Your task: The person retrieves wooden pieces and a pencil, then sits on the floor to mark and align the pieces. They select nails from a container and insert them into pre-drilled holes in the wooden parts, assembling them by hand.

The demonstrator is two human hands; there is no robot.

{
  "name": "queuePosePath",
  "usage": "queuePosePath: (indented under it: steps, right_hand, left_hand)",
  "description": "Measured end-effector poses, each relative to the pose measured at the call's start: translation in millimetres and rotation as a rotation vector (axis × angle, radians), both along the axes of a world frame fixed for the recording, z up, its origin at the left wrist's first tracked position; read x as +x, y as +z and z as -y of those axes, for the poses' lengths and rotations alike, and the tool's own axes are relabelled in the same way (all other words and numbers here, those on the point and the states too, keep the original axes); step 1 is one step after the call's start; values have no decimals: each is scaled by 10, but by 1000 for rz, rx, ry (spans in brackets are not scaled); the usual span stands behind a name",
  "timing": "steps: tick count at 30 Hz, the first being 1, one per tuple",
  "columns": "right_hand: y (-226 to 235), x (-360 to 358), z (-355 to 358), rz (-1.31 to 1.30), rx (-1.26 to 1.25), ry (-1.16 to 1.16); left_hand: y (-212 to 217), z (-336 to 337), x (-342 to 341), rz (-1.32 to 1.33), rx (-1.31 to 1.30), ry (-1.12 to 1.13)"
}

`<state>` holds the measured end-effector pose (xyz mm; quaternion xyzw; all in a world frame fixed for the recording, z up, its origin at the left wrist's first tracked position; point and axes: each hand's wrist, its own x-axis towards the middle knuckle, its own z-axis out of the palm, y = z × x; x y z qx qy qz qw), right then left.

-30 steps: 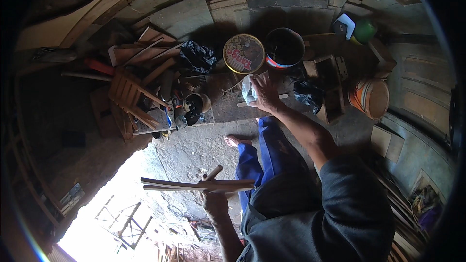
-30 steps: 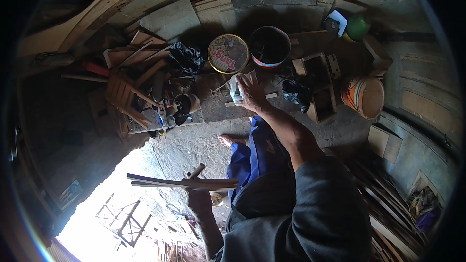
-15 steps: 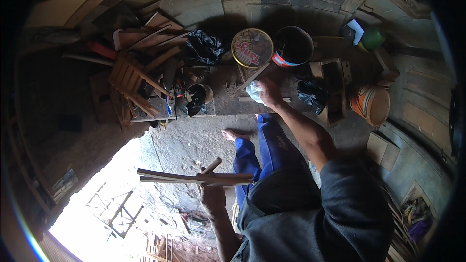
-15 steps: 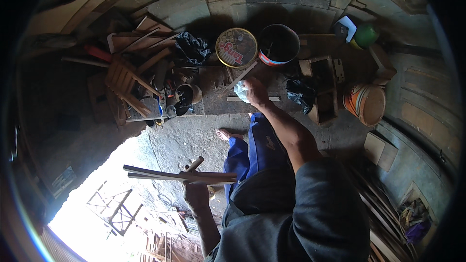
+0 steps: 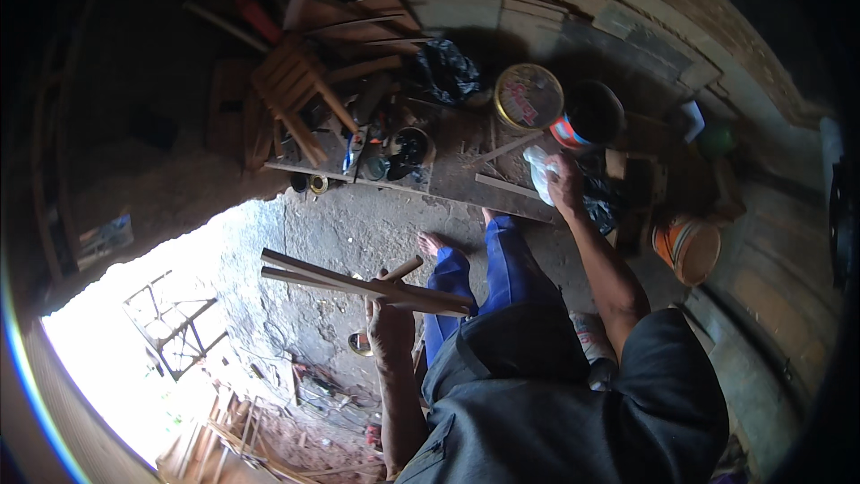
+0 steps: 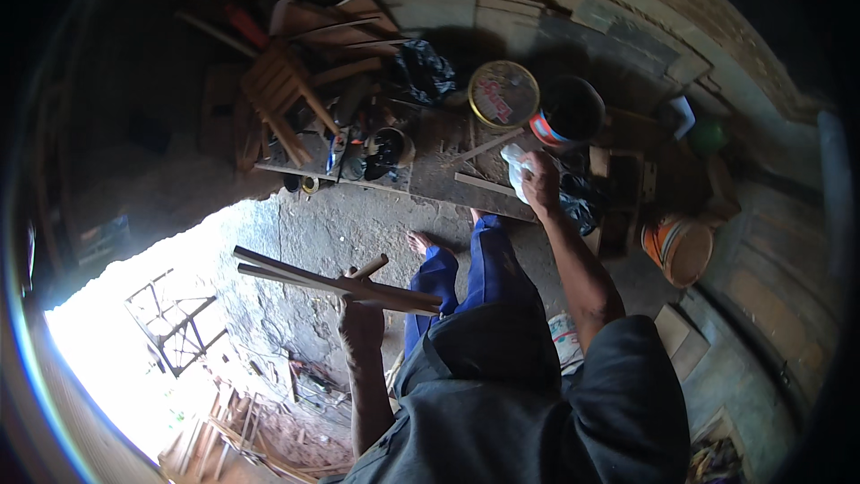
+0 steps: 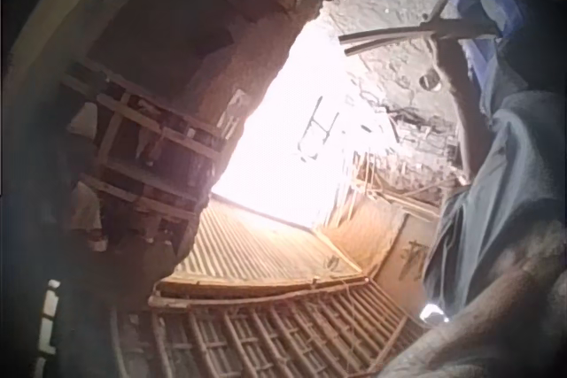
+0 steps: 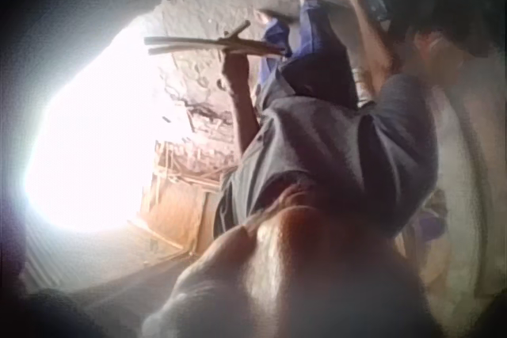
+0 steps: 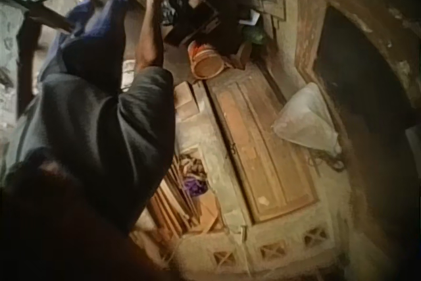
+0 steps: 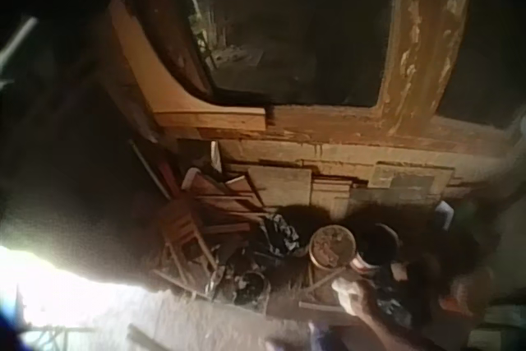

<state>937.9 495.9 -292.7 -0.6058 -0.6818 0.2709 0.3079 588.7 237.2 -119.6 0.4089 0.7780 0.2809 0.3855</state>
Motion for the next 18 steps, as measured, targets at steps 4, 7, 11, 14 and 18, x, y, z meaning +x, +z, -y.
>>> queuePosePath:
  steps: [4, 7, 11, 14, 18]
  right_hand:
    - [174, -44, 30, 109, -28, 76]
    - [254, -157, 94, 142, -49, 130]
    - [353, -390, 221, 151, -100, 225]
    - [434, -651, 372, 162, -118, 306]
    - [512, -1198, 652, 223, -210, 416]
  left_hand:
    - [33, 42, -93, -808, -120, -252]
    - [59, 82, -187, 257, 200, 402]
    - [85, 268, -420, 1223, 730, 932]
    - [73, 506, -677, 1244, 828, 961]
    - [67, 1042, -1114, 1250, 902, 1044]
